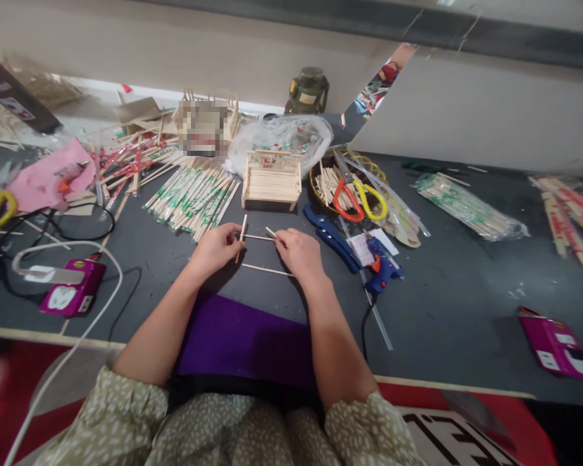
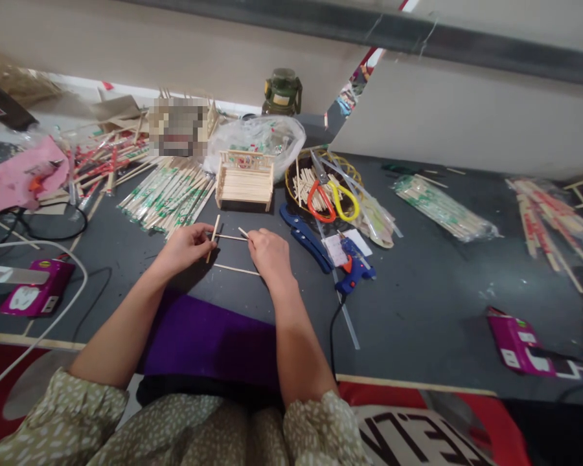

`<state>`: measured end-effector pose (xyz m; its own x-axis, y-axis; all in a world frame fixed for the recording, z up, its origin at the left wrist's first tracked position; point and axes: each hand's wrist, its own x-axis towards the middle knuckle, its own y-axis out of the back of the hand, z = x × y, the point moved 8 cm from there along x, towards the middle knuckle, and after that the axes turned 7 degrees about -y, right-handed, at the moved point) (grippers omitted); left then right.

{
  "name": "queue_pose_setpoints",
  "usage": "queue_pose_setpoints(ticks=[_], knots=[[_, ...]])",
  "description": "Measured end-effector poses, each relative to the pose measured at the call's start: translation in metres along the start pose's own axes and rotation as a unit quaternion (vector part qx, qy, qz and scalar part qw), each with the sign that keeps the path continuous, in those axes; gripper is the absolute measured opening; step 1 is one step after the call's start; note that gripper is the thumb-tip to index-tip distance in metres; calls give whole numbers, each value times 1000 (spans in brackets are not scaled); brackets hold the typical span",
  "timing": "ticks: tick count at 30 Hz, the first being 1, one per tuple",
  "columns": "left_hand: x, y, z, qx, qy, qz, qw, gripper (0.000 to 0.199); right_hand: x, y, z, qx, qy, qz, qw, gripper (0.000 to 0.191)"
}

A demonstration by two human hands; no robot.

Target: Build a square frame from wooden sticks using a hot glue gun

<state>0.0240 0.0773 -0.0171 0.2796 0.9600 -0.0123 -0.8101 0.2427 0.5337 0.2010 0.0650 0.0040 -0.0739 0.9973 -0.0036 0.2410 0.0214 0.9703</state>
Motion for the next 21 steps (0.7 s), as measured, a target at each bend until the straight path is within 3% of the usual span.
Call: queue_pose_setpoints(ticks=[4, 7, 10, 21], knots=[[0, 2, 3, -7, -4, 3, 1000, 25, -10, 11, 0, 44, 13, -17, 999, 18], [0, 8, 2, -18, -2, 16, 1000, 23, -26, 10, -14, 65, 66, -104, 990, 15], [0, 15, -1, -29, 2, 30, 999, 23, -40, 4, -28, 19, 107, -164, 981, 10], [-1, 24, -1, -37, 12, 51, 998, 29, -39, -2, -49, -30, 181, -125, 975, 19]])
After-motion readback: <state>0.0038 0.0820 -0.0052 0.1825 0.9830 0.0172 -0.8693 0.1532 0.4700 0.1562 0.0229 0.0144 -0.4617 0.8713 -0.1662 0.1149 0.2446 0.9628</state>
